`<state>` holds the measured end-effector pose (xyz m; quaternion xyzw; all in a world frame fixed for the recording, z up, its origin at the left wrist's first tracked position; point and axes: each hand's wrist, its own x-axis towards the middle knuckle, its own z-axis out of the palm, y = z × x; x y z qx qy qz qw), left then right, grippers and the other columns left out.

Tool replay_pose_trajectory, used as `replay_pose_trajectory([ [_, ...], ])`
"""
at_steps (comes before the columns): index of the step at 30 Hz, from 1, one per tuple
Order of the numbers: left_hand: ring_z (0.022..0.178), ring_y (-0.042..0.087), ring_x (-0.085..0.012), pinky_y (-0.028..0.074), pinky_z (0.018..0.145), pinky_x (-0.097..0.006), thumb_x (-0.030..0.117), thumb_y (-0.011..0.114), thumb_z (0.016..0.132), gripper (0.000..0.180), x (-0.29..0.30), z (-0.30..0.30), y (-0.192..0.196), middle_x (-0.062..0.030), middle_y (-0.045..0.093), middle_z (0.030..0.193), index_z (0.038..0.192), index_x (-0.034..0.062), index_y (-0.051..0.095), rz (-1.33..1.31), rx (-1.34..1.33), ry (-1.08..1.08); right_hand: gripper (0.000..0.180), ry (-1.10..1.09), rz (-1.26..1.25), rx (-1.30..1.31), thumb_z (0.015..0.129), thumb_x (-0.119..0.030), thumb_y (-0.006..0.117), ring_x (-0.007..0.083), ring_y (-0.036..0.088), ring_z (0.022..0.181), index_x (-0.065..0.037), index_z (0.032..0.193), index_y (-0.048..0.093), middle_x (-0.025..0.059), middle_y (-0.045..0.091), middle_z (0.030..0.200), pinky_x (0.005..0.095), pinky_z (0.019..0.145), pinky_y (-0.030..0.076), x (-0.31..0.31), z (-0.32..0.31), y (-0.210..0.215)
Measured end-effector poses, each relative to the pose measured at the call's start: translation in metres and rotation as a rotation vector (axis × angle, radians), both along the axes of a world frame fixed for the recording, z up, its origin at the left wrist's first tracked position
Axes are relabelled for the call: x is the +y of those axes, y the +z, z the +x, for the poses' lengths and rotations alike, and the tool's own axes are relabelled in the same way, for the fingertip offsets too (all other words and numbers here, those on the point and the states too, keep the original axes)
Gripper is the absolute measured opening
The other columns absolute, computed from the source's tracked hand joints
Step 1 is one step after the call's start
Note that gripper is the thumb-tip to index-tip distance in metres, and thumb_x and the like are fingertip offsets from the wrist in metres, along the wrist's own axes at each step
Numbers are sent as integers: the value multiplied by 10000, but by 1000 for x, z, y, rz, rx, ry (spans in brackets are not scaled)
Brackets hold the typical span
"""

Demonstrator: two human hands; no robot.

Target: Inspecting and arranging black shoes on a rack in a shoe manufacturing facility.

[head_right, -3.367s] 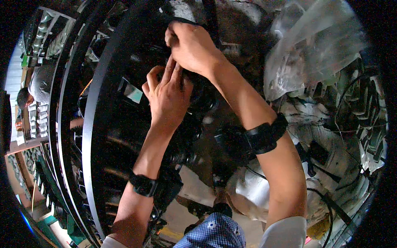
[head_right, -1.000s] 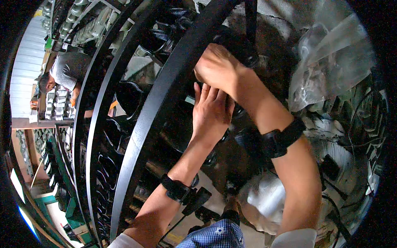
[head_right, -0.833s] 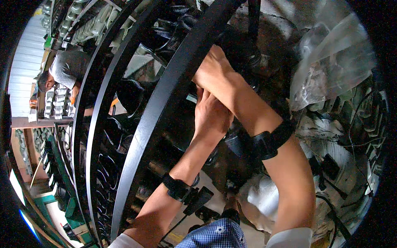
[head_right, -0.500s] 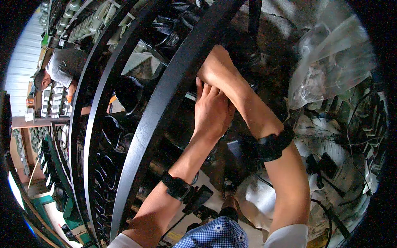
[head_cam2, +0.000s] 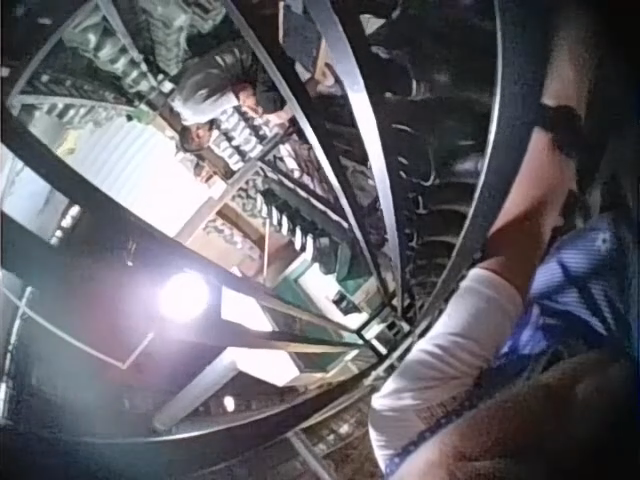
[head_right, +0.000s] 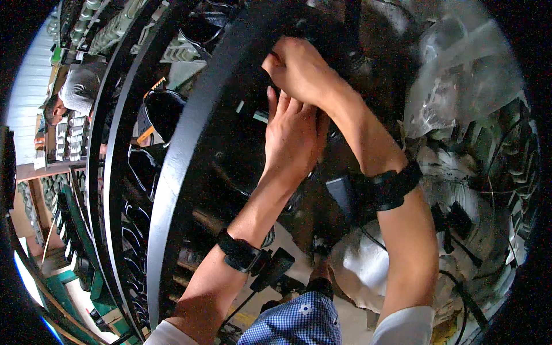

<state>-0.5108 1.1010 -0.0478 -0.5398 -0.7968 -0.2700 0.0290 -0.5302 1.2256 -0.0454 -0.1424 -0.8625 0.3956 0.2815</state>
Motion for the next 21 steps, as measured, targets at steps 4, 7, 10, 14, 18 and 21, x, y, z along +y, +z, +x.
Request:
replay_pose_trajectory([
  [4,1233,355,-326,212,1060,-497,185,547,836,388,4,6,7,-148,465,1225,1188,35,483,-38,-73,73,250,60,125,-95,746,-165,513,415,586,666,48,674,624,273,562,665,454,666,486,0,4,25],
  [7,1239,351,-324,212,1064,-488,201,538,843,395,1,0,3,-140,449,1257,1198,39,477,-54,-63,52,223,113,221,-229,745,-144,515,373,607,671,49,702,618,247,590,679,405,668,494,2,12,37],
  [10,1255,336,-321,206,1066,-489,196,526,850,411,-3,-1,-3,-134,436,1280,1225,44,459,-35,83,15,191,84,-193,-101,765,-128,518,259,621,700,37,750,615,199,613,708,331,672,484,-17,46,32],
  [14,1283,304,-318,201,1067,-490,164,504,857,444,-2,-1,6,-120,391,1340,1278,50,421,-132,495,10,213,-266,-451,31,833,-185,528,103,499,648,3,812,625,34,602,731,262,602,419,0,80,44],
  [18,1297,265,-348,246,1036,-513,150,510,845,470,-8,0,9,-135,316,1393,1299,76,411,-37,-67,13,244,-371,-439,91,850,-222,528,98,525,682,3,848,624,37,624,765,255,623,432,-3,95,32],
  [21,1300,232,-396,269,1024,-513,180,545,828,485,-6,9,14,-142,269,1416,1294,118,428,-58,12,168,191,-317,-313,146,833,-156,549,193,597,758,-30,956,622,95,650,855,273,692,464,9,81,10],
])
